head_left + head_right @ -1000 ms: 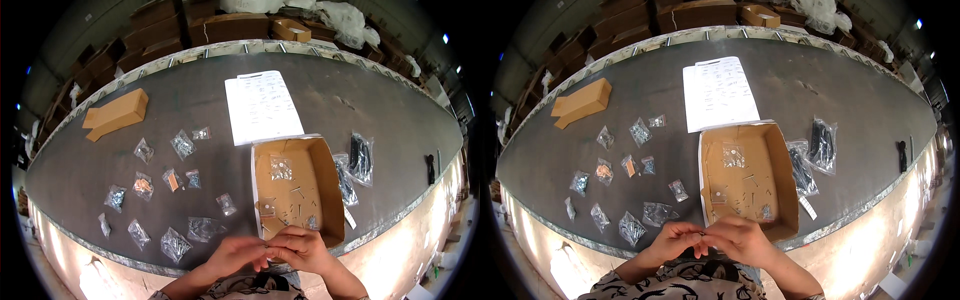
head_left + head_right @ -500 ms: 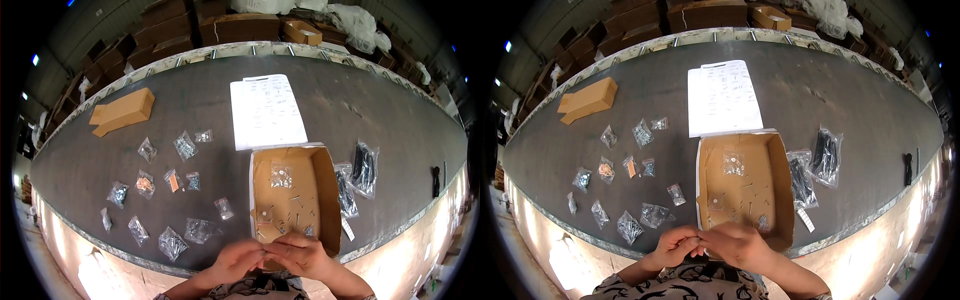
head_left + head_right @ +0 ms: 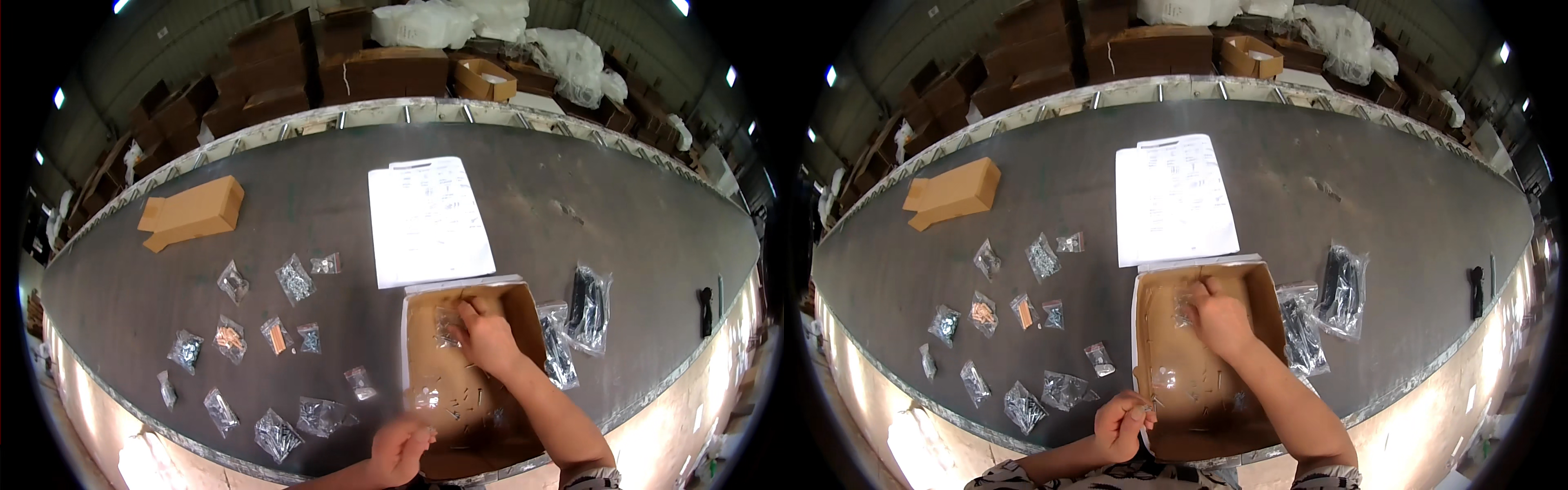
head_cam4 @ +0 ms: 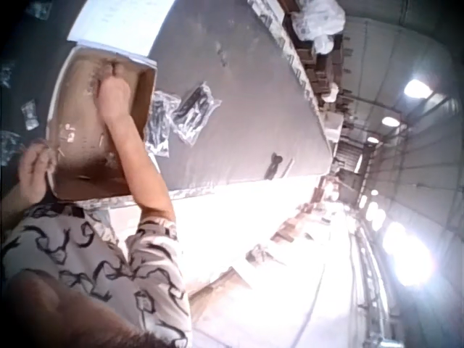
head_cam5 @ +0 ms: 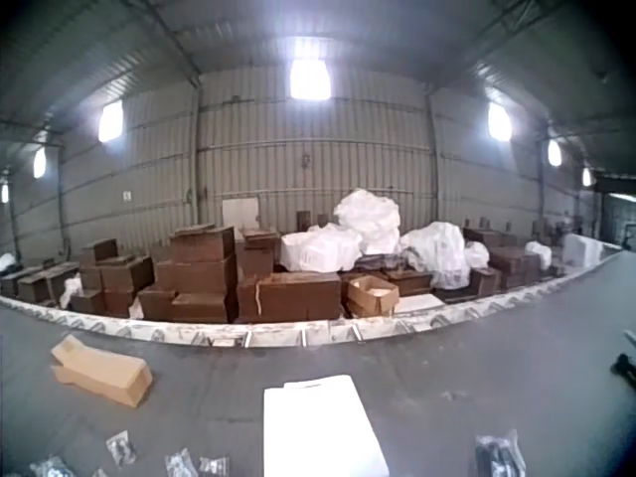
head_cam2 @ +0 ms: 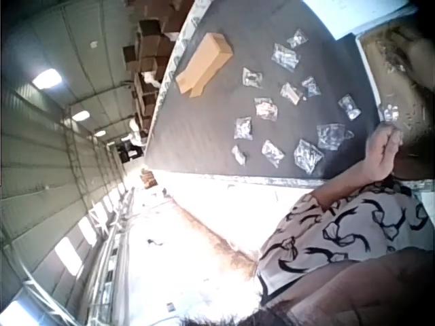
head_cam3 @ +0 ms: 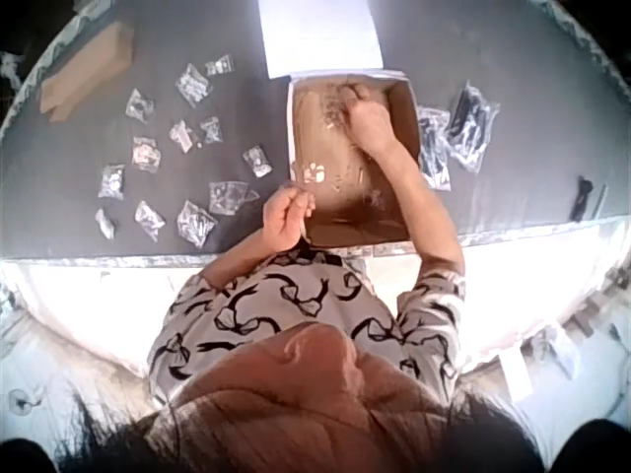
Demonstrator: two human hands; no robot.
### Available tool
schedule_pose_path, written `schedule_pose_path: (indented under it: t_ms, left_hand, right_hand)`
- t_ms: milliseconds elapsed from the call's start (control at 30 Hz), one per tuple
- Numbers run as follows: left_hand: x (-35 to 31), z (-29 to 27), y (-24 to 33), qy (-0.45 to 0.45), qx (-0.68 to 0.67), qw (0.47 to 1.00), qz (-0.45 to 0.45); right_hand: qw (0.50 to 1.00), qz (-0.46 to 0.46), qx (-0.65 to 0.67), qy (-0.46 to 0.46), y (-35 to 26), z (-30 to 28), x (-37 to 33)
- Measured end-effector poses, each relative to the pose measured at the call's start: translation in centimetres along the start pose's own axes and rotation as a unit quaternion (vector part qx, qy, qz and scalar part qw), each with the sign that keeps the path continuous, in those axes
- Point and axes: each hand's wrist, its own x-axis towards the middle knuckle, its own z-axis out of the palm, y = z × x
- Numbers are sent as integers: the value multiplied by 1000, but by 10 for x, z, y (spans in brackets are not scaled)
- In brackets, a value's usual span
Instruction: Sorting and inspecting various metal hardware components such as screws, pins, and plastic brackets from a box and bags on a work table.
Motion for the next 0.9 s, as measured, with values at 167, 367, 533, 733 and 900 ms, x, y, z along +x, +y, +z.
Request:
schedule_pose_path:
  t_ms: [167, 367, 533, 733, 900]
  left_hand:
    - [9, -1, -12, -51, 58, 996, 47]
    - [13, -5, -14, -29, 44, 998, 22]
    - [11, -2, -10, 35, -56, 998, 8]
    - [11, -15, -5, 122, -140, 978, -95]
    - [14, -28, -4, 171, -168, 964, -118]
  right_hand:
    - [999, 0, -4, -54, 34, 15, 6]
    - [976, -39, 60, -204, 33, -10, -2]
    - [993, 51, 40, -96, 41, -7, 15]
    - [969, 219, 111, 12, 23, 29, 29]
    - [960, 246, 120, 67, 19, 52, 28]
